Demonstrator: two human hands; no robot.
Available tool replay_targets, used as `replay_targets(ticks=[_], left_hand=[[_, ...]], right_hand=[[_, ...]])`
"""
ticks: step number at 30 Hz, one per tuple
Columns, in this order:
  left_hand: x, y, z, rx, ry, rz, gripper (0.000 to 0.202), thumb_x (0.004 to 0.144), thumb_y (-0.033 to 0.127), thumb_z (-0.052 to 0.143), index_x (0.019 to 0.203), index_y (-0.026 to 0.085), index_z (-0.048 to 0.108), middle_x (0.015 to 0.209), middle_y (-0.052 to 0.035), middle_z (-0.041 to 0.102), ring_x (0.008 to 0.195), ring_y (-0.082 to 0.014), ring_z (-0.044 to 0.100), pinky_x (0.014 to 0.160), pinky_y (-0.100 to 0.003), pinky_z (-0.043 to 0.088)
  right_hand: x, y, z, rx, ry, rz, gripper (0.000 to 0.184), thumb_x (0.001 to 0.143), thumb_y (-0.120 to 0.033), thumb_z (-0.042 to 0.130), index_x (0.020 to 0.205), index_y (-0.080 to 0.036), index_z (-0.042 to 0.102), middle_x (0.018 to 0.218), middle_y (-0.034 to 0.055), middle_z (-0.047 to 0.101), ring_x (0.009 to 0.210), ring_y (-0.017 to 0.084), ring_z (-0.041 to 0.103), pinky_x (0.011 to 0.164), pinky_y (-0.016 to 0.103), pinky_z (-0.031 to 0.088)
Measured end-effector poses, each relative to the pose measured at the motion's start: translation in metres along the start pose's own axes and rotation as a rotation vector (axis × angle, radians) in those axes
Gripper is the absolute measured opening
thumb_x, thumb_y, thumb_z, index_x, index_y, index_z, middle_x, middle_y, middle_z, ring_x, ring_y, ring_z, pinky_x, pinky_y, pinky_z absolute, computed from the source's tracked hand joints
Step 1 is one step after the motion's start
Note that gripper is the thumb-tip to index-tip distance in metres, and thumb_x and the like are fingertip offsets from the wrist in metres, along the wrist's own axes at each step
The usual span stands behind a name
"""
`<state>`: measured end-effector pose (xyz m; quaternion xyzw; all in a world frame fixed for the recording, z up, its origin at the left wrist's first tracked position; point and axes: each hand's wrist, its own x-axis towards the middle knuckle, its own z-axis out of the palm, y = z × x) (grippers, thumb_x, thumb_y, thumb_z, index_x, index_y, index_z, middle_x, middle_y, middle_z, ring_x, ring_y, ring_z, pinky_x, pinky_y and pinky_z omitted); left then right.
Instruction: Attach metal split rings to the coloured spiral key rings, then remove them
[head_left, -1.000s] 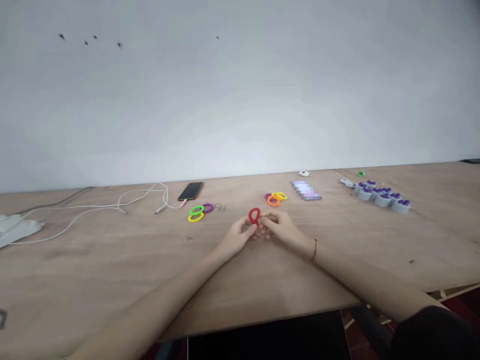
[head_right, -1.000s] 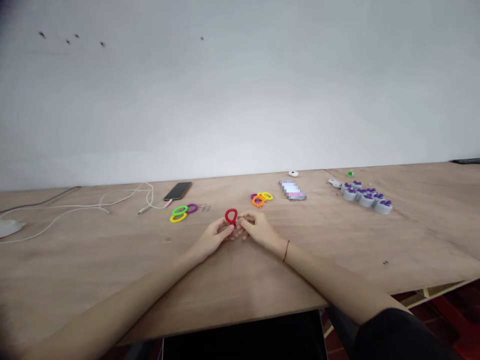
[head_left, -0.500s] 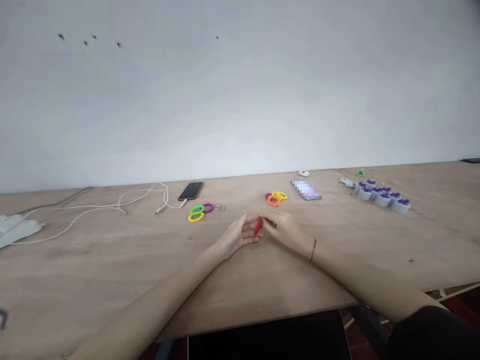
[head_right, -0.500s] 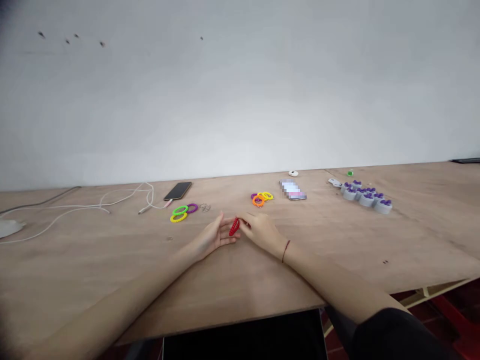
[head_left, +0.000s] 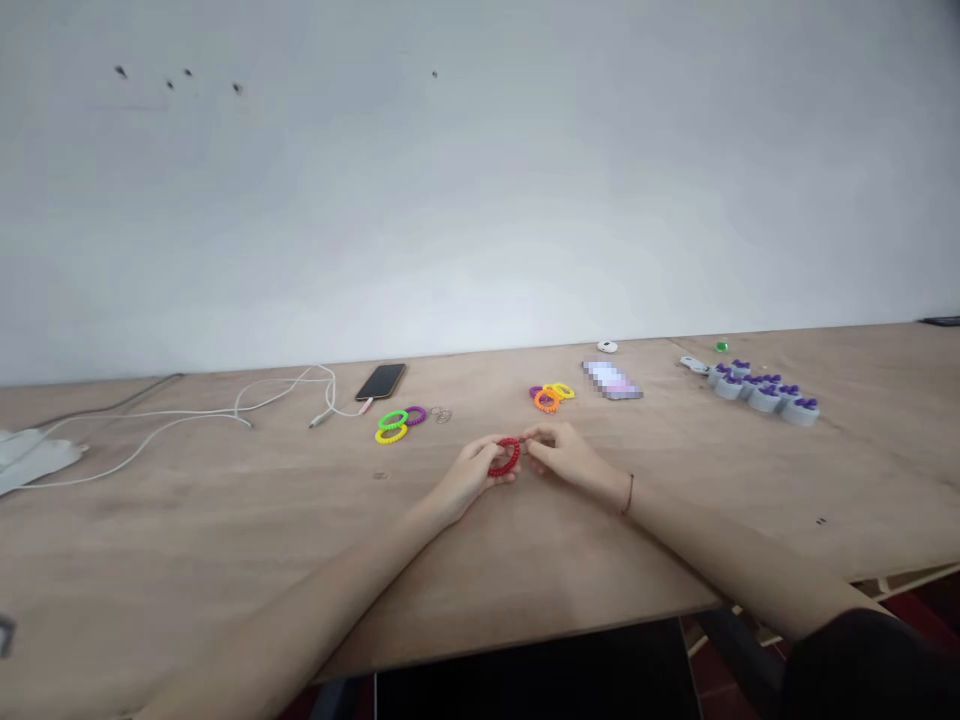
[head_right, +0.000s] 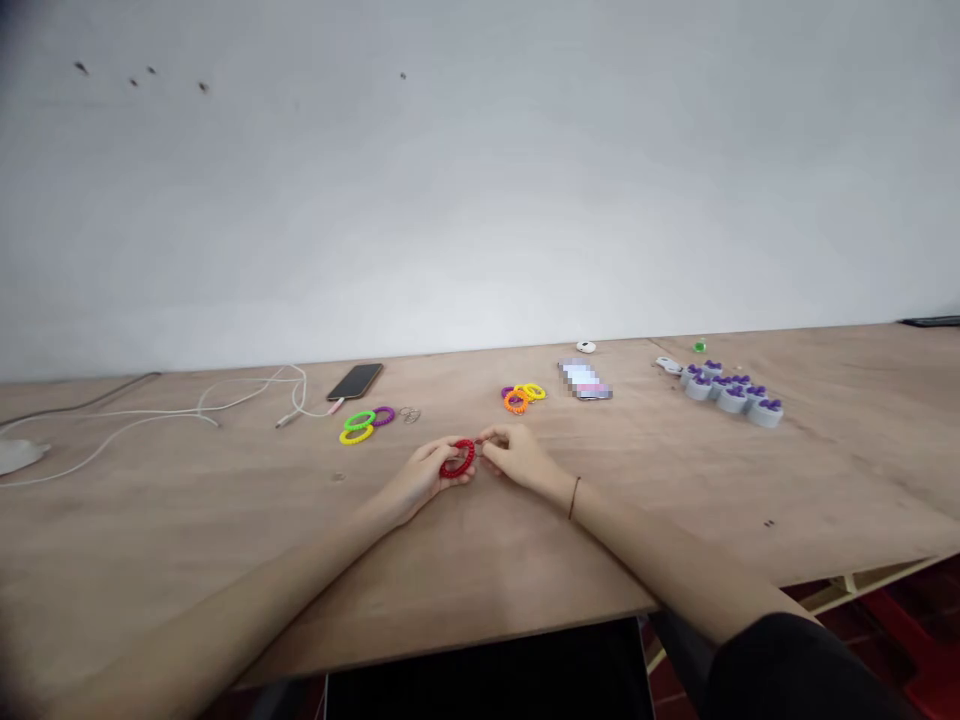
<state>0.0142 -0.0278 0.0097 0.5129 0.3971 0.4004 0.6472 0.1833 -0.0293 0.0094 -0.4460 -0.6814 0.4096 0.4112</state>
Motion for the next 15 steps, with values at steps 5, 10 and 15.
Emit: replay_targets(ticks=[5, 10, 15], left_hand=[[0.001, -0.002, 0.0, 0.092, 0.045, 0.039, 0.027, 0.072, 0.033, 0.059, 0.094, 0.016, 0.058, 0.072, -0.0001, 0.058, 0.059, -0.0096, 0.056, 0.053, -0.021, 0.044], [0.012, 0.002, -0.017, 0.333, 0.202, 0.213, 0.025, 0.073, 0.034, 0.057, 0.09, 0.018, 0.051, 0.064, 0.0042, 0.054, 0.046, -0.0061, 0.046, 0.044, -0.018, 0.035], [0.025, 0.026, -0.066, 0.669, 0.367, 0.409, 0.029, 0.08, 0.04, 0.047, 0.094, 0.017, 0.057, 0.089, -0.0048, 0.064, 0.067, -0.0154, 0.061, 0.06, -0.027, 0.046]], right_hand=[[0.004, 0.009, 0.003, 0.099, 0.024, 0.071, 0.018, 0.074, -0.019, 0.045, 0.086, -0.014, 0.058, 0.058, -0.0024, 0.056, 0.049, 0.009, 0.05, 0.05, 0.021, 0.043], [0.005, 0.018, 0.009, -0.18, 0.065, -0.079, 0.023, 0.072, -0.016, 0.046, 0.085, -0.015, 0.066, 0.074, 0.0016, 0.065, 0.063, 0.012, 0.056, 0.061, 0.023, 0.044], [0.009, 0.018, 0.019, -0.271, 0.063, -0.167, 0.025, 0.071, -0.013, 0.049, 0.09, -0.015, 0.065, 0.075, 0.0019, 0.066, 0.067, 0.013, 0.058, 0.063, 0.022, 0.043]])
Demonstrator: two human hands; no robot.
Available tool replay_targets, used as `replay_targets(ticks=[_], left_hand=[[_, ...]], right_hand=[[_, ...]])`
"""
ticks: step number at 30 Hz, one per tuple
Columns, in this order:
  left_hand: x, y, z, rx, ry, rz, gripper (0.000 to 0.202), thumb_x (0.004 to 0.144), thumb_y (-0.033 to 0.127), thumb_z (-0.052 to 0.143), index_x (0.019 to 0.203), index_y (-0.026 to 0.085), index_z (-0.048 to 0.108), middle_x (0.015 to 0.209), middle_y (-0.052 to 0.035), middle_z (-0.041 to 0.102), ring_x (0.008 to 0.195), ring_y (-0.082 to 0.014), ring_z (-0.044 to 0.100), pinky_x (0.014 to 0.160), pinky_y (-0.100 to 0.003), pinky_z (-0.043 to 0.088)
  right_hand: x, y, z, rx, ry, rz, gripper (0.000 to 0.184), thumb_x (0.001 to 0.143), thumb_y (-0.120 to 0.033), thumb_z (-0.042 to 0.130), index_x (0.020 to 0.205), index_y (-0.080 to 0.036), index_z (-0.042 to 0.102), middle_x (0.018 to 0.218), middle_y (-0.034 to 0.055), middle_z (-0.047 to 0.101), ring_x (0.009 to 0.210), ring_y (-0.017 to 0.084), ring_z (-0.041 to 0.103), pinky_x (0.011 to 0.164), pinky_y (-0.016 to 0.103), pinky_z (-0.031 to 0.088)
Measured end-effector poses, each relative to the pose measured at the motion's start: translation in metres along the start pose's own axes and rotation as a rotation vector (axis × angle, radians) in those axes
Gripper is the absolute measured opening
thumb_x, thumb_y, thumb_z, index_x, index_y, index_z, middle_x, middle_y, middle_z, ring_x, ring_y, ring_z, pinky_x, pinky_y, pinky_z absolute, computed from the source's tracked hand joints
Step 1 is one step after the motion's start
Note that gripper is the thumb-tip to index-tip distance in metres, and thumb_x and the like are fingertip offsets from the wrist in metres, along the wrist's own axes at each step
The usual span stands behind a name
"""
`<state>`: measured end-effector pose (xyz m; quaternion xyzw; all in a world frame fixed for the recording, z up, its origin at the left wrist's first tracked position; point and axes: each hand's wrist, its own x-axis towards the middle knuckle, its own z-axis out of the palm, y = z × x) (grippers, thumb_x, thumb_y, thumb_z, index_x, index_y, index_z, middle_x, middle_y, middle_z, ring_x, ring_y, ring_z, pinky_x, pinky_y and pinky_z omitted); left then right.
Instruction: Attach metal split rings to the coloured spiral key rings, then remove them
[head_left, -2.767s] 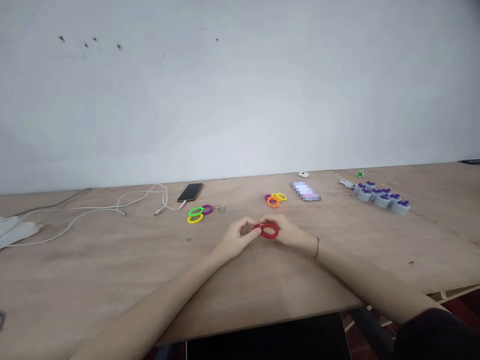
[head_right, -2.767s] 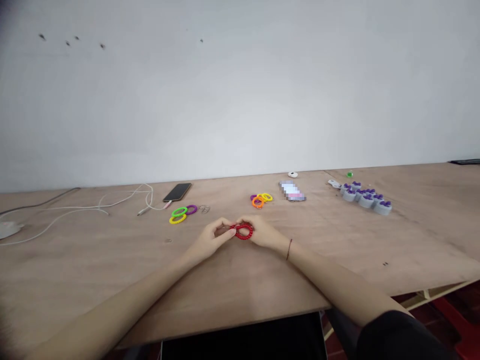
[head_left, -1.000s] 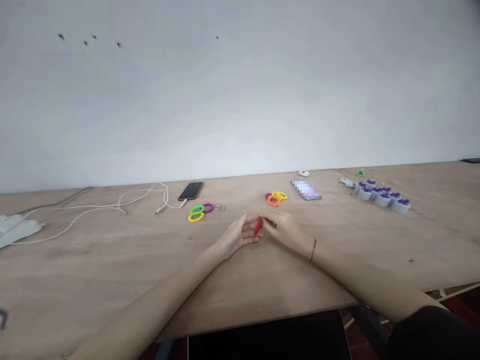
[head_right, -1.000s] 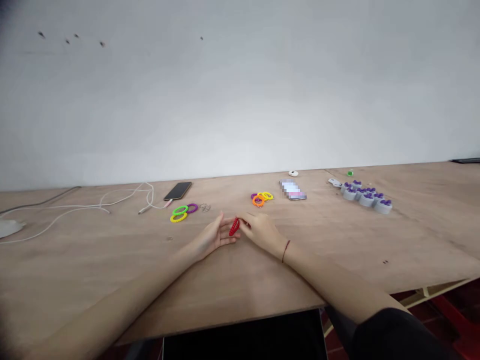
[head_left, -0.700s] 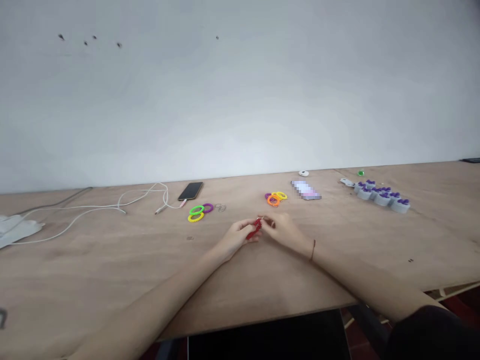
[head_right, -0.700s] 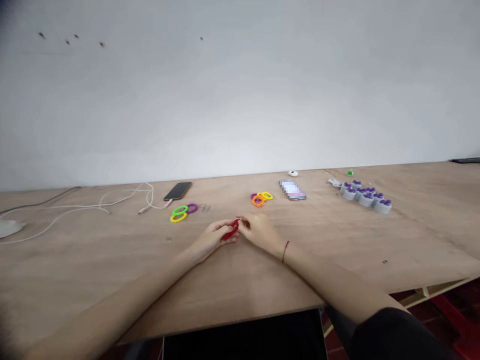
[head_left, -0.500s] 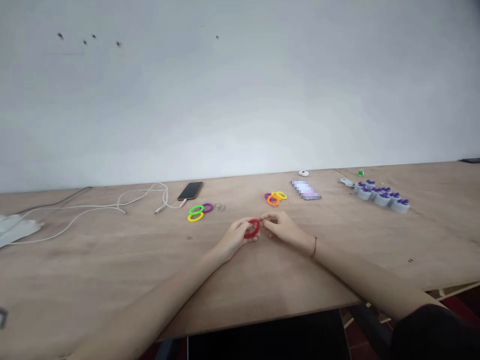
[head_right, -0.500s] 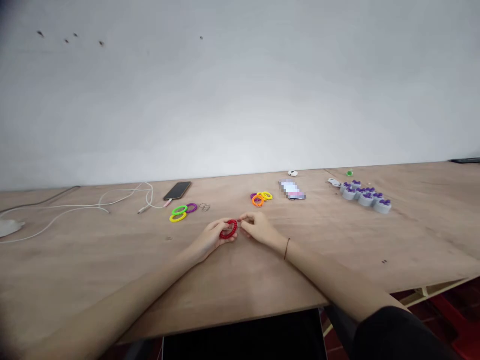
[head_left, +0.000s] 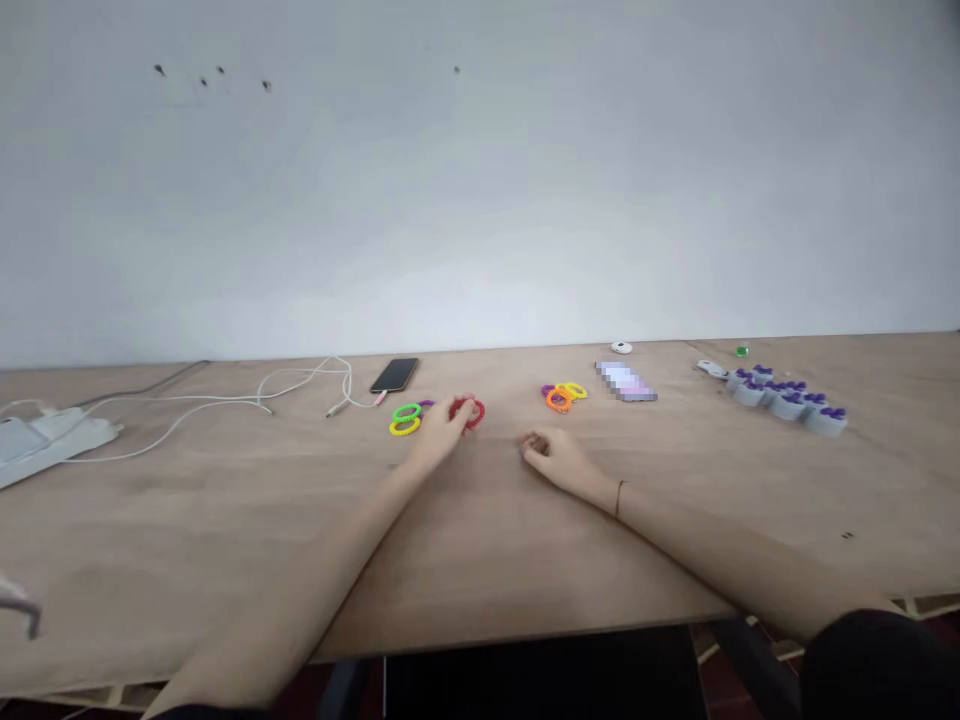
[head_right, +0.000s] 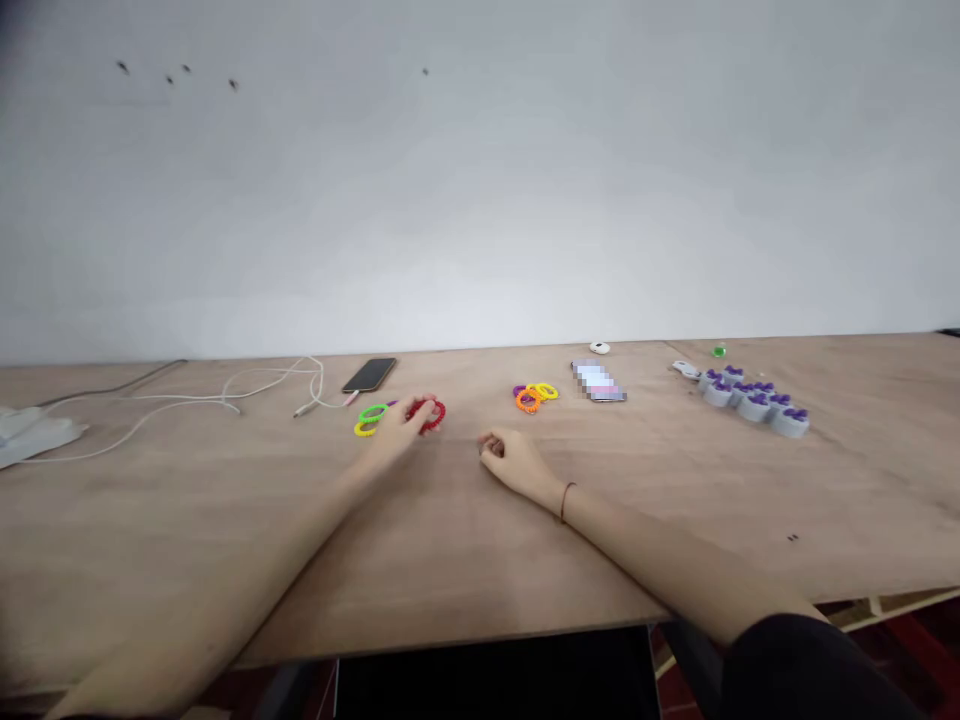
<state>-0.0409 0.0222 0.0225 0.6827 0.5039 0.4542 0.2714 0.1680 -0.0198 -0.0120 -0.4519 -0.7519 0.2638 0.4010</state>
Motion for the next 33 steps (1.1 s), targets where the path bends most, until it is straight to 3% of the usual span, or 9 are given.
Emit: replay_targets(ticks=[2, 5, 7, 9, 11, 14, 20, 28, 33], left_hand=[[0.012, -0.012, -0.024, 0.2, 0.121, 0.101, 0.028, 0.081, 0.038, 0.047, 0.095, 0.017, 0.06, 0.094, -0.0052, 0.066, 0.084, -0.0183, 0.061, 0.077, -0.029, 0.046], [0.024, -0.034, -0.055, 0.35, 0.189, 0.069, 0.032, 0.084, 0.042, 0.041, 0.093, 0.018, 0.061, 0.093, -0.0044, 0.067, 0.088, -0.0195, 0.06, 0.079, -0.03, 0.045], [0.03, -0.049, -0.069, 0.418, 0.17, 0.066, 0.036, 0.084, 0.045, 0.039, 0.09, 0.019, 0.063, 0.091, -0.0046, 0.067, 0.087, -0.0198, 0.06, 0.078, -0.029, 0.045], [0.035, -0.061, -0.077, 0.481, 0.098, 0.148, 0.039, 0.085, 0.045, 0.036, 0.087, 0.018, 0.064, 0.094, -0.0055, 0.067, 0.091, -0.0199, 0.059, 0.083, -0.029, 0.044], [0.037, -0.07, -0.079, 0.562, 0.042, 0.212, 0.038, 0.085, 0.044, 0.036, 0.089, 0.019, 0.066, 0.097, -0.005, 0.067, 0.096, -0.0201, 0.057, 0.088, -0.031, 0.041], [0.038, -0.079, -0.078, 0.628, -0.01, 0.275, 0.036, 0.085, 0.042, 0.038, 0.091, 0.021, 0.067, 0.099, -0.0045, 0.066, 0.098, -0.0193, 0.055, 0.091, -0.031, 0.04], [0.038, -0.089, -0.074, 0.67, 0.001, 0.28, 0.032, 0.085, 0.041, 0.043, 0.096, 0.023, 0.066, 0.104, -0.0035, 0.064, 0.103, -0.0187, 0.052, 0.094, -0.032, 0.037], [0.038, -0.089, -0.07, 0.603, 0.056, 0.178, 0.034, 0.086, 0.028, 0.033, 0.097, 0.019, 0.064, 0.104, -0.005, 0.064, 0.104, -0.0184, 0.053, 0.096, -0.033, 0.037], [0.035, -0.087, -0.068, 0.606, 0.019, 0.167, 0.033, 0.081, 0.021, 0.036, 0.096, 0.017, 0.065, 0.105, -0.0063, 0.064, 0.103, -0.0187, 0.054, 0.095, -0.031, 0.038]], right_hand=[[0.005, -0.002, 0.005, -0.046, -0.001, -0.032, 0.022, 0.071, -0.012, 0.05, 0.085, -0.015, 0.065, 0.072, 0.0018, 0.066, 0.064, 0.012, 0.057, 0.061, 0.022, 0.042], [0.019, -0.006, 0.017, -0.08, -0.004, -0.093, 0.019, 0.073, -0.011, 0.049, 0.082, -0.016, 0.066, 0.072, 0.0019, 0.066, 0.062, 0.012, 0.056, 0.062, 0.023, 0.042], [0.033, -0.007, 0.029, -0.052, 0.007, -0.131, 0.02, 0.076, -0.012, 0.048, 0.084, -0.016, 0.066, 0.076, 0.0029, 0.066, 0.066, 0.013, 0.057, 0.065, 0.024, 0.044], [0.049, -0.006, 0.044, 0.004, 0.025, -0.14, 0.02, 0.078, -0.013, 0.047, 0.089, -0.015, 0.064, 0.08, 0.0041, 0.066, 0.07, 0.013, 0.058, 0.069, 0.025, 0.045], [0.066, -0.006, 0.059, 0.095, 0.048, -0.123, 0.025, 0.078, -0.01, 0.046, 0.096, -0.014, 0.062, 0.088, 0.0053, 0.066, 0.076, 0.013, 0.06, 0.073, 0.025, 0.047], [0.089, -0.007, 0.077, 0.118, 0.067, -0.078, 0.024, 0.076, -0.008, 0.046, 0.092, -0.015, 0.062, 0.084, 0.0029, 0.066, 0.073, 0.011, 0.06, 0.072, 0.023, 0.048], [0.12, -0.011, 0.095, 0.063, 0.137, 0.006, 0.02, 0.075, -0.009, 0.049, 0.085, -0.013, 0.067, 0.088, 0.0087, 0.065, 0.077, 0.016, 0.059, 0.078, 0.029, 0.047], [0.128, -0.003, 0.102, 0.048, 0.17, 0.061, 0.027, 0.079, -0.01, 0.044, 0.097, -0.013, 0.064, 0.094, 0.0092, 0.066, 0.084, 0.015, 0.059, 0.081, 0.027, 0.046], [0.122, -0.005, 0.097, 0.015, 0.173, 0.048, 0.024, 0.079, -0.013, 0.043, 0.094, -0.013, 0.063, 0.086, 0.0069, 0.064, 0.079, 0.014, 0.058, 0.078, 0.027, 0.046]])
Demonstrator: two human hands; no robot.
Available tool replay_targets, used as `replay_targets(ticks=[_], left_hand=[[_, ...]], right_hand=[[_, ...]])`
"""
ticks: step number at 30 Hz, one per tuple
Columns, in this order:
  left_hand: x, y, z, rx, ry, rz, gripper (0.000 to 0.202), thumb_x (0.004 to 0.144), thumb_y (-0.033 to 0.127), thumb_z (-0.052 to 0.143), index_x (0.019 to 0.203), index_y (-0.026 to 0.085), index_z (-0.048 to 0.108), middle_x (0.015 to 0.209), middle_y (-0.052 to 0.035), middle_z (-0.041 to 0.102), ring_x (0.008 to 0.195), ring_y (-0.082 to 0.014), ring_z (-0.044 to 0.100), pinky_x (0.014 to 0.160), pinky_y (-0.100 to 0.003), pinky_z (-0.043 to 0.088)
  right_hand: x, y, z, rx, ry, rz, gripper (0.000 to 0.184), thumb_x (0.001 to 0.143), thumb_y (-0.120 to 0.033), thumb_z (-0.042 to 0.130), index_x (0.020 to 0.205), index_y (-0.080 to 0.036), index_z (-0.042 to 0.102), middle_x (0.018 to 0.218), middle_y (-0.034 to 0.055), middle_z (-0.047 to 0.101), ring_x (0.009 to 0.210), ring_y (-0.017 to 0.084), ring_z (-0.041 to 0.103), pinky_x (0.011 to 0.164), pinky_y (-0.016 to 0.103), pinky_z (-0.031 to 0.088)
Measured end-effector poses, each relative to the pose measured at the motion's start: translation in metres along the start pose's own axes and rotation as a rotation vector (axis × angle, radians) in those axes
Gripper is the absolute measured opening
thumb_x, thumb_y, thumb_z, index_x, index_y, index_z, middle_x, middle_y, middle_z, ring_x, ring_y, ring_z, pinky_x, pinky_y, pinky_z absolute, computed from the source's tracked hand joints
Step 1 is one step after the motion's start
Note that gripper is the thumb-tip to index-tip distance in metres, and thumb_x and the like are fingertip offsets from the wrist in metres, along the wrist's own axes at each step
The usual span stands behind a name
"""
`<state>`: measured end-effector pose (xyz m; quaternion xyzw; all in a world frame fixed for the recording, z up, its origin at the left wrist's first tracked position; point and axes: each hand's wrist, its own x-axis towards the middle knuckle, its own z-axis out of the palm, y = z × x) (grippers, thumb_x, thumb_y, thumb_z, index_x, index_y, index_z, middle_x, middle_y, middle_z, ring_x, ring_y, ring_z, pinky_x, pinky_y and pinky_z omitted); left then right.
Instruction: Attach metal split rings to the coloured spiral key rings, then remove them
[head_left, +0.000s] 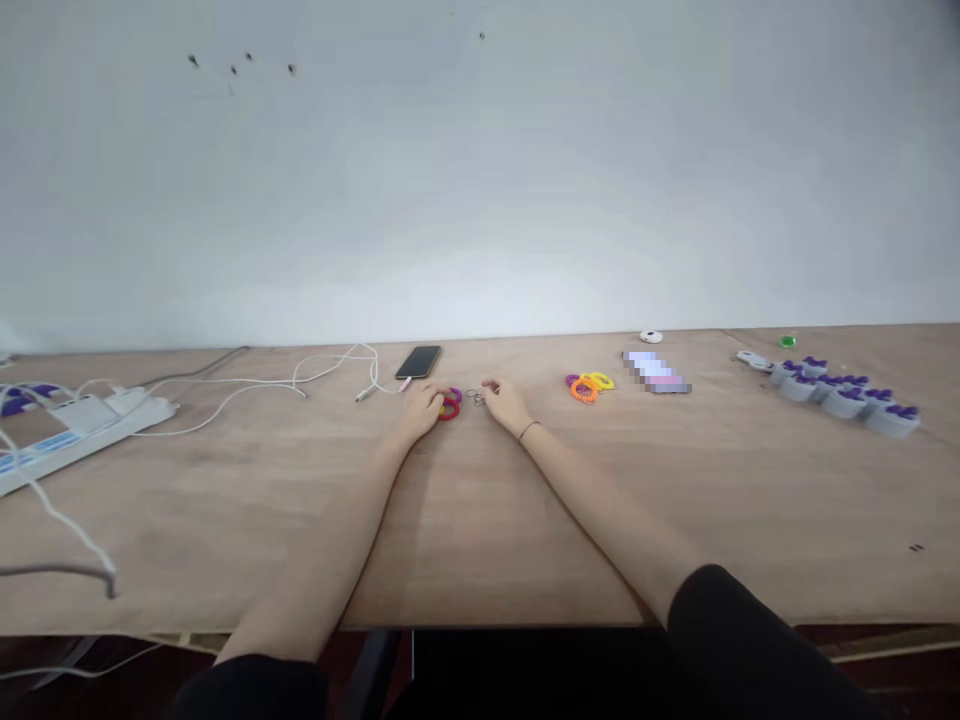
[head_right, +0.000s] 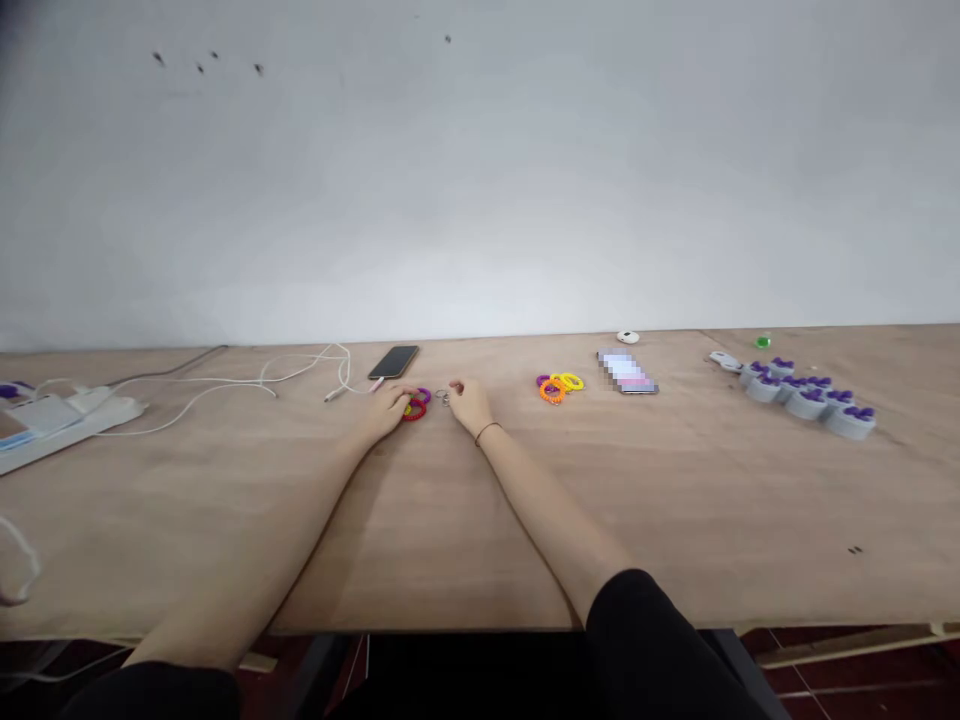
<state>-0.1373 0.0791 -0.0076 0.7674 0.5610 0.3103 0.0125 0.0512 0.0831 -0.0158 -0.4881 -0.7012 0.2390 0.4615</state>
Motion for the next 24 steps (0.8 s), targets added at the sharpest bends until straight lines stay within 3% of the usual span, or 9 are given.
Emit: replay_targets(ticks=[3, 5, 8, 10, 14, 18, 21, 24], left_hand=[[-0.003, 0.006, -0.004, 0.022, 0.006, 0.04, 0.032, 0.081, 0.024, 0.041, 0.102, 0.016, 0.062, 0.11, -0.0084, 0.061, 0.107, -0.0215, 0.052, 0.096, -0.033, 0.037], [-0.005, 0.012, -0.008, 0.047, 0.073, 0.058, 0.032, 0.082, 0.027, 0.041, 0.106, 0.016, 0.06, 0.111, -0.0086, 0.061, 0.107, -0.0219, 0.051, 0.096, -0.034, 0.037], [-0.006, 0.025, -0.012, 0.064, 0.222, 0.064, 0.03, 0.085, 0.03, 0.039, 0.101, 0.017, 0.061, 0.105, -0.0089, 0.063, 0.103, -0.0216, 0.054, 0.096, -0.034, 0.036], [-0.007, 0.036, -0.012, 0.046, 0.231, 0.063, 0.029, 0.086, 0.032, 0.038, 0.095, 0.018, 0.062, 0.098, -0.0083, 0.065, 0.098, -0.0216, 0.056, 0.094, -0.034, 0.038], [-0.015, 0.064, -0.002, -0.02, 0.061, 0.147, 0.03, 0.088, 0.035, 0.037, 0.097, 0.021, 0.062, 0.098, -0.0061, 0.067, 0.093, -0.0207, 0.059, 0.085, -0.031, 0.043], [-0.026, 0.093, 0.008, -0.016, -0.163, 0.314, 0.031, 0.088, 0.035, 0.037, 0.099, 0.022, 0.062, 0.104, -0.006, 0.066, 0.095, -0.0209, 0.059, 0.085, -0.032, 0.042], [-0.031, 0.107, 0.01, -0.074, -0.28, 0.36, 0.028, 0.087, 0.034, 0.04, 0.099, 0.023, 0.063, 0.103, -0.006, 0.066, 0.096, -0.0209, 0.058, 0.087, -0.032, 0.041], [-0.033, 0.113, 0.01, -0.121, -0.302, 0.389, 0.026, 0.085, 0.033, 0.043, 0.096, 0.023, 0.065, 0.097, -0.0063, 0.067, 0.09, -0.0207, 0.06, 0.085, -0.031, 0.042]], right_hand=[[-0.01, -0.002, -0.011, -0.022, -0.014, -0.059, 0.023, 0.078, -0.011, 0.044, 0.091, -0.012, 0.062, 0.088, 0.0073, 0.063, 0.079, 0.014, 0.056, 0.077, 0.026, 0.045], [-0.02, -0.002, -0.025, -0.09, -0.064, -0.191, 0.023, 0.077, -0.01, 0.046, 0.092, -0.014, 0.063, 0.092, 0.0071, 0.061, 0.08, 0.014, 0.055, 0.077, 0.026, 0.043], [-0.037, 0.002, -0.054, -0.324, -0.221, -0.502, 0.025, 0.079, -0.012, 0.045, 0.097, -0.017, 0.061, 0.097, 0.0072, 0.06, 0.082, 0.016, 0.054, 0.076, 0.026, 0.041], [-0.048, 0.009, -0.077, -0.417, -0.26, -0.531, 0.024, 0.081, -0.014, 0.044, 0.097, -0.017, 0.061, 0.094, 0.0069, 0.061, 0.081, 0.016, 0.055, 0.073, 0.025, 0.04], [-0.061, 0.032, -0.124, -0.446, -0.167, -0.387, 0.023, 0.08, -0.014, 0.044, 0.095, -0.018, 0.061, 0.092, 0.0055, 0.063, 0.082, 0.016, 0.056, 0.075, 0.025, 0.04], [-0.06, 0.065, -0.165, -0.406, 0.04, -0.15, 0.023, 0.08, -0.016, 0.042, 0.091, -0.019, 0.062, 0.095, 0.0052, 0.064, 0.087, 0.017, 0.056, 0.078, 0.027, 0.041], [-0.052, 0.088, -0.187, -0.47, 0.152, 0.089, 0.026, 0.08, -0.019, 0.043, 0.099, -0.015, 0.061, 0.092, 0.0073, 0.064, 0.08, 0.017, 0.057, 0.073, 0.027, 0.042], [-0.041, 0.102, -0.198, -0.537, 0.155, 0.136, 0.034, 0.082, -0.017, 0.039, 0.11, -0.011, 0.057, 0.105, 0.0121, 0.061, 0.087, 0.018, 0.057, 0.079, 0.028, 0.041]])
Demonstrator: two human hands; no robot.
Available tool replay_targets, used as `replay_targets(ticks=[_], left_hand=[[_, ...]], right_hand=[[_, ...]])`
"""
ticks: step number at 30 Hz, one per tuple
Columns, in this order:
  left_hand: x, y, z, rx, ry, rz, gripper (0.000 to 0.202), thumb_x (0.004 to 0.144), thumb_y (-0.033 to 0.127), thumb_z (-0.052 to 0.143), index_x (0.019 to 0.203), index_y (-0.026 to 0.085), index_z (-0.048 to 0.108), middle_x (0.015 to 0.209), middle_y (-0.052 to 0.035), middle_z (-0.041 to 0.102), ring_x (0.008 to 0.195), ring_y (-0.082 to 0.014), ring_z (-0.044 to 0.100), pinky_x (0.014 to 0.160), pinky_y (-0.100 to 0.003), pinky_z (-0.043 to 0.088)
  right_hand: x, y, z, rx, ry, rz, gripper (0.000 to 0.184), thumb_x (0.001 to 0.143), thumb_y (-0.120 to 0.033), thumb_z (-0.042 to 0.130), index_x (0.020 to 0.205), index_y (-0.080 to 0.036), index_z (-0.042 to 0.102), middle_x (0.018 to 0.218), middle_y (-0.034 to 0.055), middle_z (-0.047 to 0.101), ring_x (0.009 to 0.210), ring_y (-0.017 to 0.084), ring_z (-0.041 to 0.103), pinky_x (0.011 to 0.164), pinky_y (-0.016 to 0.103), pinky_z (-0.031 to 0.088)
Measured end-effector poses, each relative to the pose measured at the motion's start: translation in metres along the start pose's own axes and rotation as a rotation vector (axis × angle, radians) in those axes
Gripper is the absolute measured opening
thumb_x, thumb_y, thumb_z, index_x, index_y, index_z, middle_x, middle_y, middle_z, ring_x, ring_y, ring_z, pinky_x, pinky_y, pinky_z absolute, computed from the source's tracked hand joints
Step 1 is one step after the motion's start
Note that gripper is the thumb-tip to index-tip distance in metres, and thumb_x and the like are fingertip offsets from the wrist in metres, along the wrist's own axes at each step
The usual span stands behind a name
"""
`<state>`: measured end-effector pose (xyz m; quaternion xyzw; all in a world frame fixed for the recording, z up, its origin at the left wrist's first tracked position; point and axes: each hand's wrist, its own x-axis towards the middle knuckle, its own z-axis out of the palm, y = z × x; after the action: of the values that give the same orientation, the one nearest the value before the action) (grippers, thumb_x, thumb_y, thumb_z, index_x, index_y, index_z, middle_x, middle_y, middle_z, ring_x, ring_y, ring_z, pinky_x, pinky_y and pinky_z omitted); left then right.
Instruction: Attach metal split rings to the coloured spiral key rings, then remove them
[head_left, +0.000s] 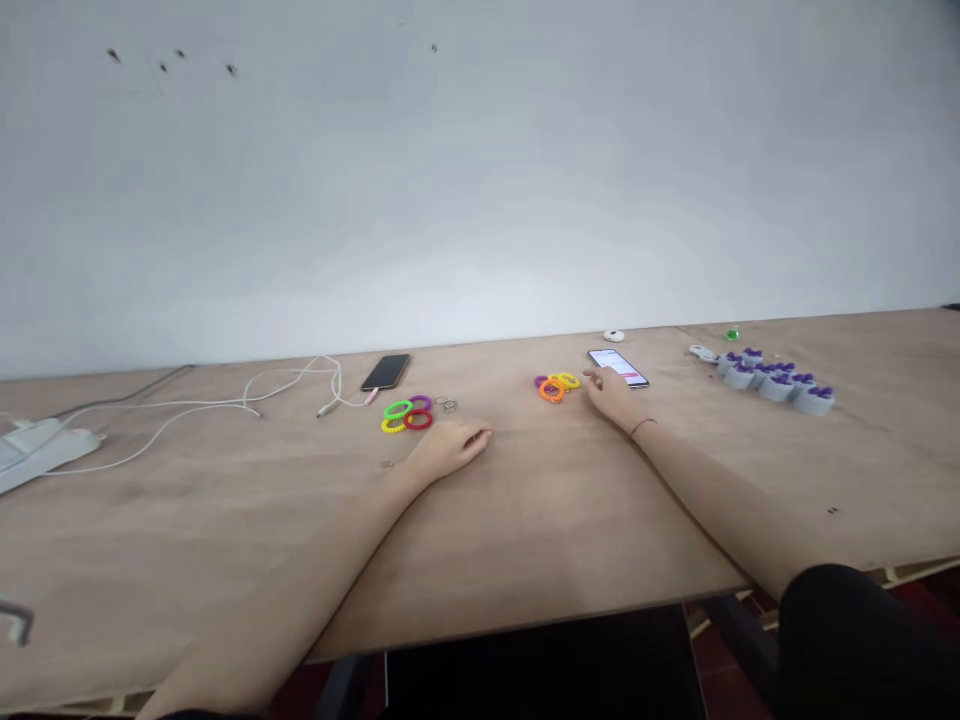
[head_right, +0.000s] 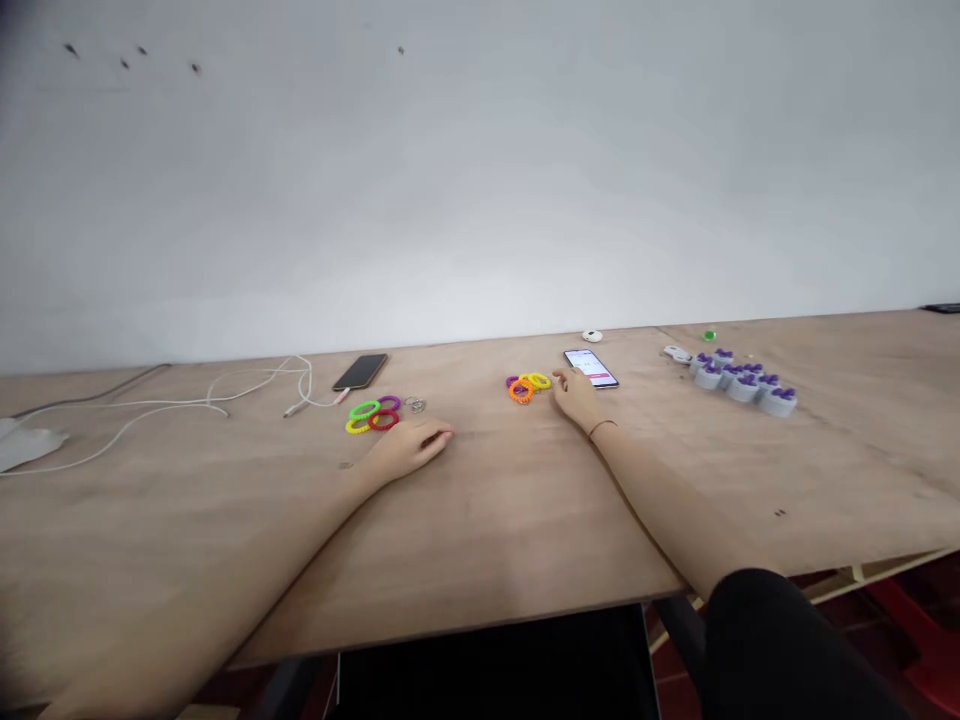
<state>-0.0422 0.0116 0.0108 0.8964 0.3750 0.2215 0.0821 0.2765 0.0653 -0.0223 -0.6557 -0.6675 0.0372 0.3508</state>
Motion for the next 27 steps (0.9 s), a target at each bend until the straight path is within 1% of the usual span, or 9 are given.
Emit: replay_targets(ticks=[3, 5, 7, 9, 12, 19, 22, 25, 27], left_hand=[[0.0, 0.0011, -0.0008, 0.029, -0.003, 0.018, 0.027, 0.086, 0.032, 0.041, 0.097, 0.022, 0.065, 0.096, -0.006, 0.067, 0.087, -0.0202, 0.06, 0.081, -0.03, 0.042], [0.0002, 0.0012, -0.0015, 0.048, -0.008, 0.005, 0.029, 0.086, 0.031, 0.039, 0.1, 0.023, 0.064, 0.098, -0.0056, 0.066, 0.086, -0.02, 0.06, 0.079, -0.03, 0.042], [0.0004, 0.0013, -0.0018, 0.047, -0.009, -0.041, 0.031, 0.086, 0.03, 0.04, 0.107, 0.024, 0.061, 0.094, -0.0047, 0.067, 0.08, -0.0189, 0.06, 0.076, -0.029, 0.042], [0.0005, 0.0012, -0.0017, 0.022, -0.004, -0.095, 0.034, 0.083, 0.03, 0.042, 0.113, 0.025, 0.058, 0.082, -0.0031, 0.066, 0.07, -0.0177, 0.058, 0.072, -0.028, 0.042], [0.0007, 0.0004, -0.0012, -0.054, 0.013, -0.116, 0.036, 0.08, 0.03, 0.047, 0.113, 0.024, 0.059, 0.07, -0.0009, 0.063, 0.062, -0.0166, 0.055, 0.069, -0.027, 0.042], [0.0017, 0.0012, -0.0008, -0.143, 0.031, -0.104, 0.029, 0.078, 0.031, 0.051, 0.104, 0.025, 0.064, 0.083, -0.0031, 0.066, 0.067, -0.0174, 0.057, 0.074, -0.028, 0.043], [0.0014, 0.0012, -0.0007, -0.113, 0.028, -0.072, 0.029, 0.079, 0.03, 0.05, 0.103, 0.025, 0.064, 0.092, -0.0039, 0.066, 0.067, -0.0167, 0.056, 0.072, -0.028, 0.043], [0.0011, 0.0003, -0.0007, -0.063, 0.024, -0.048, 0.031, 0.081, 0.029, 0.046, 0.108, 0.025, 0.062, 0.086, -0.0028, 0.066, 0.062, -0.0157, 0.055, 0.066, -0.026, 0.042], [0.0012, 0.0003, -0.0009, -0.036, 0.015, -0.053, 0.032, 0.082, 0.029, 0.046, 0.11, 0.025, 0.061, 0.082, -0.0023, 0.065, 0.062, -0.0158, 0.054, 0.065, -0.026, 0.041]], right_hand=[[0.0083, 0.003, 0.004, -0.032, -0.046, -0.017, 0.036, 0.083, -0.016, 0.039, 0.114, -0.011, 0.056, 0.114, 0.0141, 0.058, 0.098, 0.02, 0.055, 0.082, 0.028, 0.039], [0.0105, 0.0015, 0.0067, -0.058, -0.086, -0.019, 0.034, 0.083, -0.019, 0.041, 0.112, -0.013, 0.057, 0.113, 0.0139, 0.059, 0.1, 0.021, 0.055, 0.08, 0.028, 0.039], [0.011, 0.0, 0.0082, -0.082, -0.118, -0.009, 0.031, 0.084, -0.023, 0.043, 0.108, -0.015, 0.06, 0.107, 0.0135, 0.062, 0.095, 0.023, 0.057, 0.075, 0.028, 0.04], [0.0107, -0.0005, 0.0082, -0.1, -0.137, 0.004, 0.029, 0.084, -0.026, 0.044, 0.104, -0.015, 0.061, 0.099, 0.0127, 0.065, 0.088, 0.023, 0.059, 0.069, 0.027, 0.039], [0.0099, 0.0004, 0.0063, -0.105, -0.147, 0.016, 0.025, 0.084, -0.026, 0.044, 0.098, -0.015, 0.061, 0.089, 0.0107, 0.066, 0.08, 0.02, 0.059, 0.064, 0.025, 0.037], [0.007, 0.0013, 0.0014, -0.072, -0.124, 0.02, 0.019, 0.083, -0.023, 0.044, 0.088, -0.016, 0.06, 0.087, 0.0072, 0.066, 0.075, 0.016, 0.057, 0.061, 0.022, 0.035], [0.006, 0.0005, 0.0017, -0.061, -0.123, 0.017, 0.021, 0.083, -0.023, 0.043, 0.095, -0.016, 0.059, 0.085, 0.0062, 0.065, 0.075, 0.015, 0.057, 0.06, 0.022, 0.034], [0.0064, -0.0005, 0.004, -0.059, -0.136, 0.004, 0.029, 0.082, -0.03, 0.048, 0.107, -0.017, 0.056, 0.089, 0.0066, 0.065, 0.077, 0.016, 0.057, 0.06, 0.023, 0.035], [0.0071, -0.0008, 0.0058, -0.066, -0.143, -0.004, 0.033, 0.082, -0.035, 0.049, 0.109, -0.018, 0.056, 0.093, 0.0075, 0.065, 0.078, 0.018, 0.057, 0.06, 0.024, 0.034]])
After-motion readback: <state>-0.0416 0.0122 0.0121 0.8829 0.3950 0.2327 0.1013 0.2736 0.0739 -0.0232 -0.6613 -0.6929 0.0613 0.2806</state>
